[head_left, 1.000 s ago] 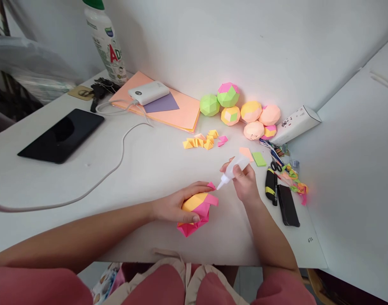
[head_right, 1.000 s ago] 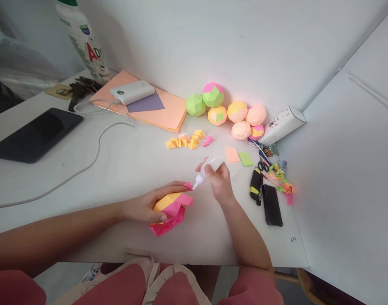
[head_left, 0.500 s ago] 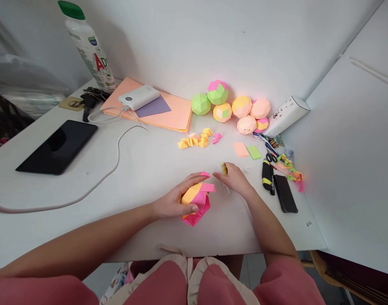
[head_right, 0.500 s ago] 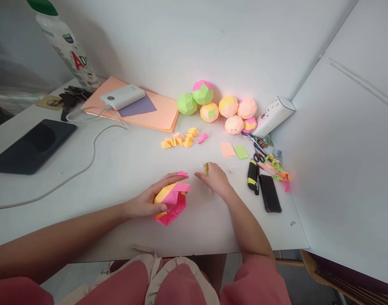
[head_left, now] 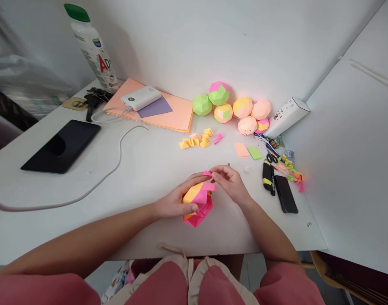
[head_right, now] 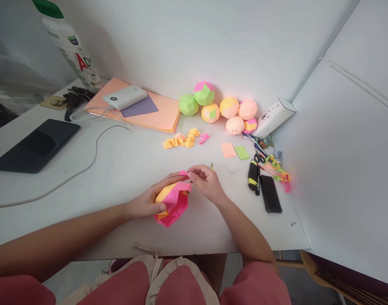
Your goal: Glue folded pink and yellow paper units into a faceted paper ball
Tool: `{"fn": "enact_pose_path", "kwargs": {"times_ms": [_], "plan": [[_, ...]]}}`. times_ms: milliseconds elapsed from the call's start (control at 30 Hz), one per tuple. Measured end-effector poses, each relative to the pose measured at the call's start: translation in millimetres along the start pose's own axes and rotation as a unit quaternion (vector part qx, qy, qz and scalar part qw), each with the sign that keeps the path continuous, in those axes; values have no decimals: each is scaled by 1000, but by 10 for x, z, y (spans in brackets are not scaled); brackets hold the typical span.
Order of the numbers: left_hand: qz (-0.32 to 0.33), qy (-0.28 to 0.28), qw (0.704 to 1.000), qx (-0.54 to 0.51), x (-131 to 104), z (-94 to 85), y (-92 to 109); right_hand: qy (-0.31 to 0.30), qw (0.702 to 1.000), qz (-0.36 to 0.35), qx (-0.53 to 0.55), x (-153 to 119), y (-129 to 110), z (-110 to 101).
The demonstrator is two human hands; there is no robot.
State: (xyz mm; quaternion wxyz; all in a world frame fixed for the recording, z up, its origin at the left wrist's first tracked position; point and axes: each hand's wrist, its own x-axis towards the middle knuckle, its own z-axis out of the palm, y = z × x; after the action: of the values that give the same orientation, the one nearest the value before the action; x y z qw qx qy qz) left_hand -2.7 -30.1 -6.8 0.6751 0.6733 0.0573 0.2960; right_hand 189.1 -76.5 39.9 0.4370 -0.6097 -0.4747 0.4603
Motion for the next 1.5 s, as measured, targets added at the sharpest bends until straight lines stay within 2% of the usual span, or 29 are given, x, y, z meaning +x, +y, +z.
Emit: {"fn": "enact_pose_path", "kwargs": {"times_ms": [67, 167, 400, 500, 633, 733, 800, 900, 1067, 1333, 1500], "plan": [[-9, 1, 1000, -3, -2, -3, 5, -23, 999, 30, 25, 28, 22, -42], [-14, 1, 1000, -2, 1, -5, 12, -38, 997, 40, 57, 57, 53, -62], [-4, -3, 1000, -9, 9, -4, 1, -31, 993, 52, 99, 62, 106, 18], [-5, -10, 1000, -11, 0, -6, -15, -16, 995, 29, 97, 79, 93, 0], [-30, 25, 999, -9, -8, 4, -19, 73, 990, -38, 115, 59, 49, -135], [-55, 63, 996, -5, -4, 11, -7, 65, 982, -55, 172, -60, 38, -211], [-65, 81, 995, 12, 1, 11, -1, 43, 977, -44, 204, -173, 53, -201], [-59, 97, 992, 52, 6, 6, 4, 10, 971, 21, 239, -314, 94, -113], [-71, 100, 989, 85, 4, 6, 17, -16, 944, 114, 309, -369, 139, 40], [-43, 71, 985, 150, -5, 31, -5, 32, 935, 122, 330, -335, 171, 83], [-68, 30, 988, 135, -28, 17, -34, 54, 941, 104, 317, -329, 155, 94]]}}
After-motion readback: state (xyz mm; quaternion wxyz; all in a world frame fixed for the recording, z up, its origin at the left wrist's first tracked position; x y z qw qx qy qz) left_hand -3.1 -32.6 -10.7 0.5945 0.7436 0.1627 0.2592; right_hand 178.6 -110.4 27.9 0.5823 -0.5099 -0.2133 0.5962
